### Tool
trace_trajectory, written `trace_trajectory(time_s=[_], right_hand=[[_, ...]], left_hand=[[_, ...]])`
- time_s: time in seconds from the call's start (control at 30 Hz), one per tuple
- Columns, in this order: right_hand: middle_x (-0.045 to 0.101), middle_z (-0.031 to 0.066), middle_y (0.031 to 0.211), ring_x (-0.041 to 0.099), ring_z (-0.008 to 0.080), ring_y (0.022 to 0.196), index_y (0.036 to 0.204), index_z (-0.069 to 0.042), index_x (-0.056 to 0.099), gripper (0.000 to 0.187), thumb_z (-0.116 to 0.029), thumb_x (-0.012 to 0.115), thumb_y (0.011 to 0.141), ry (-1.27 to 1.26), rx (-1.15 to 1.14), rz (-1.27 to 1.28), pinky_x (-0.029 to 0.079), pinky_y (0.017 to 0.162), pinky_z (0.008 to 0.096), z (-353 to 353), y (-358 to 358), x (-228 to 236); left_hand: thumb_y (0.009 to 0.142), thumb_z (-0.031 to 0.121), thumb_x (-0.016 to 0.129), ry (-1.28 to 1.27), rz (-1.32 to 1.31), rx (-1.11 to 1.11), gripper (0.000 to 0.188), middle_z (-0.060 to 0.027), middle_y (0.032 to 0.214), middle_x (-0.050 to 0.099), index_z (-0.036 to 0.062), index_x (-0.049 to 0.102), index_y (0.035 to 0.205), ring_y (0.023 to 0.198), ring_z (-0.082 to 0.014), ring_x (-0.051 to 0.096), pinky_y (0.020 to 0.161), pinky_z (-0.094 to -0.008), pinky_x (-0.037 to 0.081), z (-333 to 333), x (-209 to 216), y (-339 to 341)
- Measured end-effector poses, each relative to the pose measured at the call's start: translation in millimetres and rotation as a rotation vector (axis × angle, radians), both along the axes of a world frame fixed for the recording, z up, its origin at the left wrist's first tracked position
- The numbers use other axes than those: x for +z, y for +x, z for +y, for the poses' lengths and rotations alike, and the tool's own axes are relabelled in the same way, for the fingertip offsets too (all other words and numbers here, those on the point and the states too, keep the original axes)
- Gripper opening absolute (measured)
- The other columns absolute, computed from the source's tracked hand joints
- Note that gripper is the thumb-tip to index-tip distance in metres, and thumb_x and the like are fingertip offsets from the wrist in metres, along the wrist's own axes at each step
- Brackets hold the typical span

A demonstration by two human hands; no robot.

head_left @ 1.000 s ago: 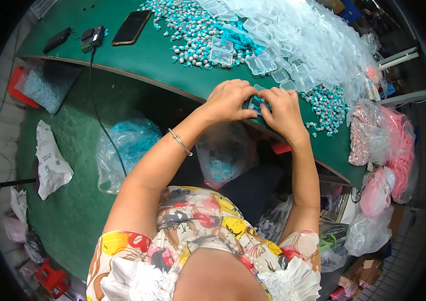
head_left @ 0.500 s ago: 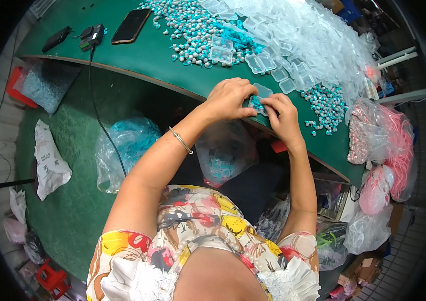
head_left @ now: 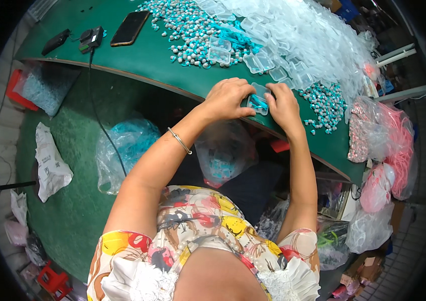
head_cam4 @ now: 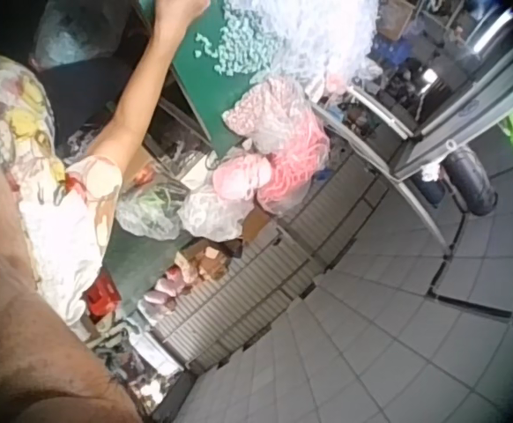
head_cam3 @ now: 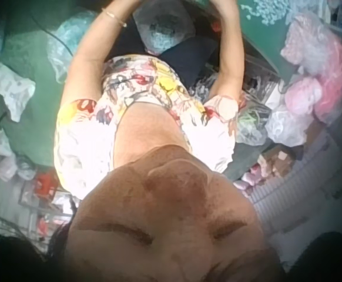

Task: The person repeatedly picks up small teal and white beads from a green table and places them into small clear plastic containers. They then close the containers and set them aside. The process is repetitive and involves handling beads and containers by hand.

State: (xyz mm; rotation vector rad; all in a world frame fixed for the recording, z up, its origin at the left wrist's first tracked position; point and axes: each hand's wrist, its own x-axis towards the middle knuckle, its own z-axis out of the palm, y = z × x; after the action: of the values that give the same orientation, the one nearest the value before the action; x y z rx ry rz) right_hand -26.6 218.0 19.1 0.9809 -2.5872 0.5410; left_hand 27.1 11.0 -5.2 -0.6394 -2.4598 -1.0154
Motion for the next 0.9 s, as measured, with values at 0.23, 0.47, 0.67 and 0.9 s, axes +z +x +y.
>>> trace_trajectory(time_s=[0.23,0.47,0.67,0.9], right_hand=[[0.062,0.0139,0.090,0.062,0.0276,0.072,0.096,-0.002,0.063,0.021,-0.003,0.073,0.077,-0.276,-0.002,-0.195,0.050,0.066,0.0371,-2,8,6],[0.063,0.0156,0.095,0.063,0.0340,0.087,0.101,-0.002,0.066,0.026,-0.003,0.073,0.076,-0.330,0.206,-0.036,0.052,0.076,0.0408,7,38,-3],[0.060,0.0140,0.094,0.061,0.0312,0.086,0.108,-0.002,0.064,0.031,-0.007,0.073,0.079,-0.289,0.208,0.000,0.049,0.074,0.0394,5,36,-9],[0.057,0.0101,0.079,0.057,0.0210,0.066,0.098,-0.001,0.068,0.015,-0.007,0.069,0.083,-0.406,0.208,-0.254,0.045,0.060,0.0308,-8,37,-3]], left_hand=[[0.066,0.029,0.086,0.108,-0.101,-0.005,0.068,-0.0050,0.083,0.059,0.0108,0.055,0.123,0.082,-0.0280,0.060,0.072,-0.0413,0.047,1,8,5],[0.071,0.032,0.082,0.031,0.021,-0.039,0.058,-0.0058,0.086,0.061,0.0108,0.060,0.120,0.084,-0.0287,0.060,0.074,-0.0421,0.047,-1,2,3],[0.086,0.031,0.069,-0.050,0.150,0.002,0.029,-0.0089,0.090,0.061,0.0073,0.065,0.103,0.085,-0.0318,0.060,0.075,-0.0440,0.047,7,-2,3],[0.091,0.025,0.063,0.062,0.026,-0.119,0.022,-0.0130,0.083,0.058,0.0039,0.062,0.089,0.078,-0.0355,0.059,0.066,-0.0451,0.047,-5,-2,2]])
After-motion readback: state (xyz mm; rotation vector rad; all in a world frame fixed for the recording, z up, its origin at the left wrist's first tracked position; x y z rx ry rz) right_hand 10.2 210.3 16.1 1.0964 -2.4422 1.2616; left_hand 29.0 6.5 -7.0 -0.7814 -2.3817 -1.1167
